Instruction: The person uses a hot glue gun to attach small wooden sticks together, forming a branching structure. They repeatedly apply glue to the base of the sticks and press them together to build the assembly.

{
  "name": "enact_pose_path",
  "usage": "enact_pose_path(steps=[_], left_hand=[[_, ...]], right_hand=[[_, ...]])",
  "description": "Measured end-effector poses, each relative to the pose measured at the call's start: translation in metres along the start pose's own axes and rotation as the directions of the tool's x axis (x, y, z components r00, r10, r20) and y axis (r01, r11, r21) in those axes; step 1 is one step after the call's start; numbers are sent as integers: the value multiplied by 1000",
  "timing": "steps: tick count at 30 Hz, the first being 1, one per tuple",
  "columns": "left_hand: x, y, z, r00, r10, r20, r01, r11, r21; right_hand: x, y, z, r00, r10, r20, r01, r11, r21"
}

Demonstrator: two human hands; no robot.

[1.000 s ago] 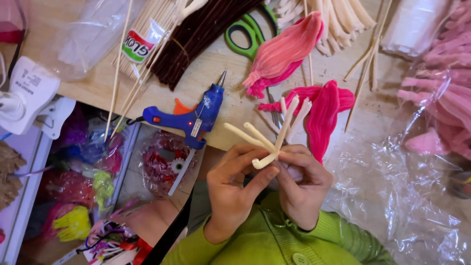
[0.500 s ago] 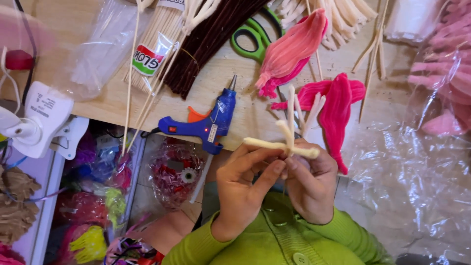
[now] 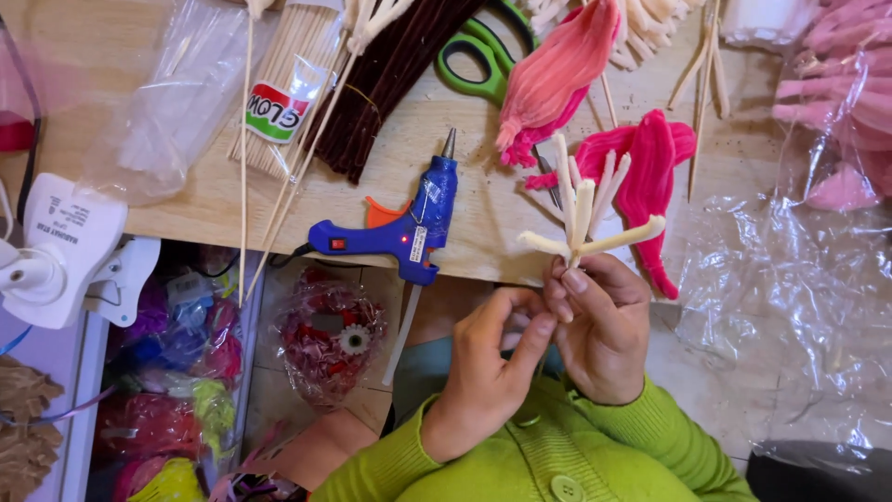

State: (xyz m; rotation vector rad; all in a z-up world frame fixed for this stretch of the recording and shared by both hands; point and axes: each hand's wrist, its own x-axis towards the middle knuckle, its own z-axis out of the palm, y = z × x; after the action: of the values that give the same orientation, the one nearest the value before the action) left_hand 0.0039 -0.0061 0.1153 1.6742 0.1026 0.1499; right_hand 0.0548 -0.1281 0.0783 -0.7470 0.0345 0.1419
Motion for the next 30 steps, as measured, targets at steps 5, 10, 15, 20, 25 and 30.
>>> enact_pose_path(steps=[5, 10, 15, 20, 25, 30], left_hand=[[-4, -16, 8, 987, 137, 88, -145, 984, 102], [-5, -18, 11, 989, 137, 53, -143, 983, 115], [-5, -17, 12, 989, 136, 50, -140, 984, 106], [-2, -17, 14, 987, 155, 51, -159, 982, 99], [-1, -14, 16, 986, 154, 59, -158, 984, 82], [-2, -10, 15, 990, 142, 24, -142, 990, -16]], right_hand=[[0, -1, -2, 998, -59, -32, 57, 997, -48], [-2, -2, -3, 994, -97, -44, 93, 993, -79], [-3, 0, -5, 992, -117, -48, 113, 990, -88], [-2, -3, -5, 990, -138, -21, 136, 987, -87], [-1, -5, -2, 986, -163, -34, 158, 981, -108], [2, -11, 6, 986, -140, -91, 124, 980, -156]])
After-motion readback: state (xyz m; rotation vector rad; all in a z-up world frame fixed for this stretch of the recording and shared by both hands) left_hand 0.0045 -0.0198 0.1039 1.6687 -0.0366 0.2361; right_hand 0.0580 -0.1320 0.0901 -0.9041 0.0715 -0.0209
